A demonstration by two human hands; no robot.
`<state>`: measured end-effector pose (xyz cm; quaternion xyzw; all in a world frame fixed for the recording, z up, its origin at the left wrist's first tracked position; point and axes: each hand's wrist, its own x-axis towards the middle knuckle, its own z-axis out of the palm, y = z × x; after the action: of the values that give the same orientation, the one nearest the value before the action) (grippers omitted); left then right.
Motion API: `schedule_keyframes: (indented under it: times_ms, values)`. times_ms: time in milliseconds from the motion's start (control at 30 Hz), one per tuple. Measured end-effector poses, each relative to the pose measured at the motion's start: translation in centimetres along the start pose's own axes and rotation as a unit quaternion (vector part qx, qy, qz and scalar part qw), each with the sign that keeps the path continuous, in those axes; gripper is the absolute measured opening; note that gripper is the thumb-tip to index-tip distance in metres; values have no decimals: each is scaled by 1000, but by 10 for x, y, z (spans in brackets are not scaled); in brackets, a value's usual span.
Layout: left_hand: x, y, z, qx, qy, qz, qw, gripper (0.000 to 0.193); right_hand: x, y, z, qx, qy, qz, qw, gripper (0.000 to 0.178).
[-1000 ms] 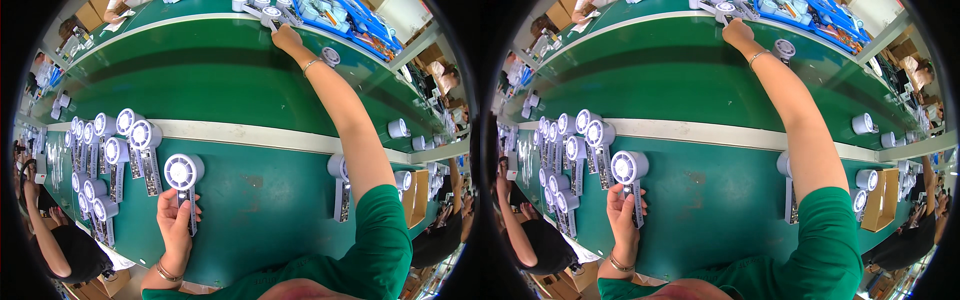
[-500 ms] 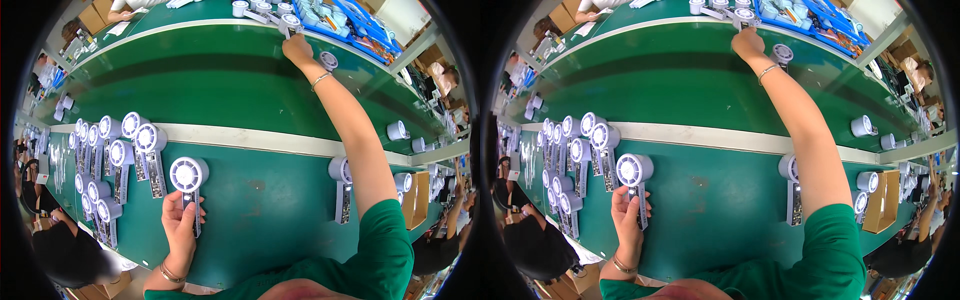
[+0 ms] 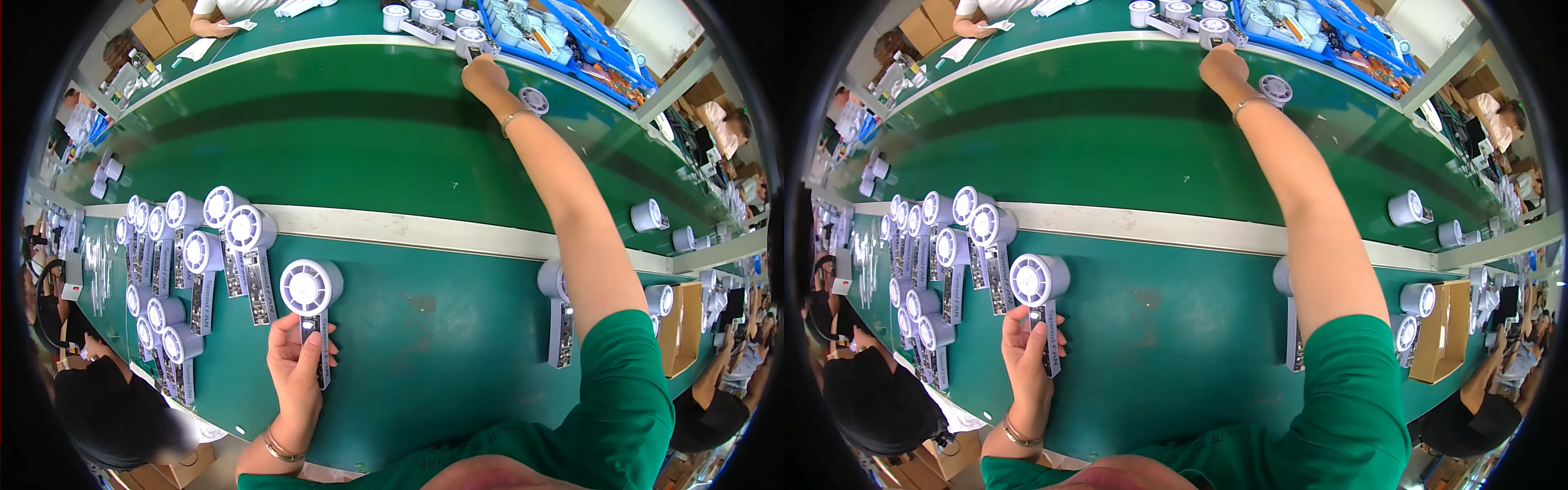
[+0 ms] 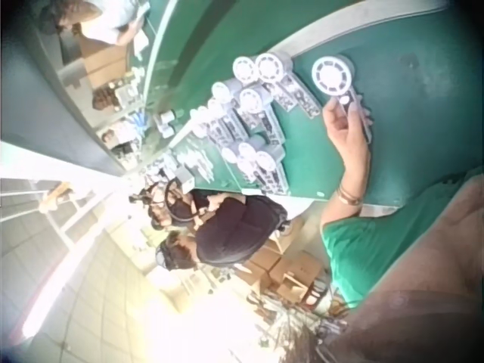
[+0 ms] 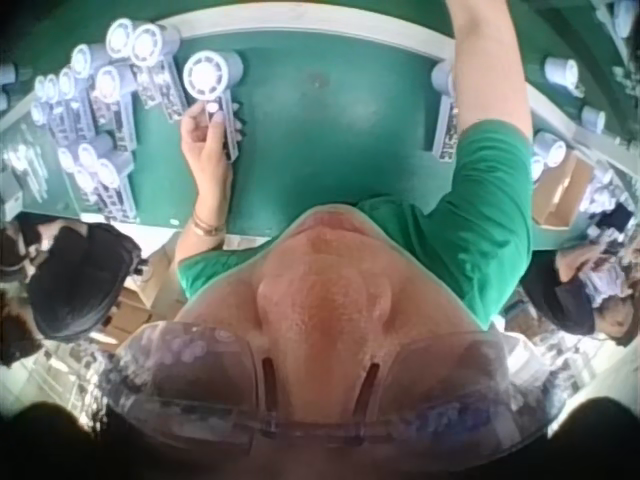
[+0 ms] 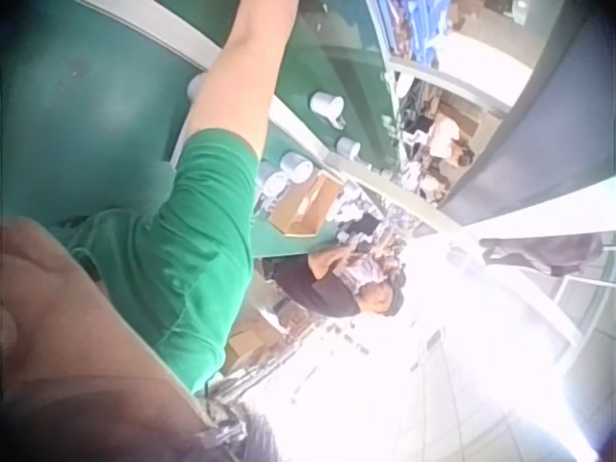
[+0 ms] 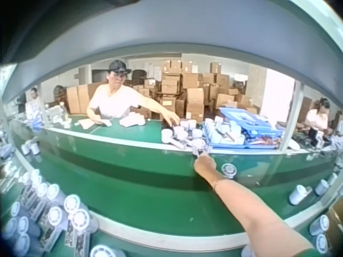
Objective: The person tests portable fans by pressing the switches on their exposed circuit boards by hand, adjusts eyeglasses, and moves the fan units down the assembly conveyor belt.
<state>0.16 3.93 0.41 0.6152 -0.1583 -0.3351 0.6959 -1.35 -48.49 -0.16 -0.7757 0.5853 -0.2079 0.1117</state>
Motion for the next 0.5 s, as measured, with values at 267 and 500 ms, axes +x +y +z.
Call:
schedule_keyframes:
  times_ms: [267,500]
  values:
    - [-9,-1,0,-18,22,36,999,30,-199,-1,-127,41,-205,-266,941,33]
    - [-9,-4,10,-11,26,93,995,31,-349,43,-187,-12,-453,-401,796,34]
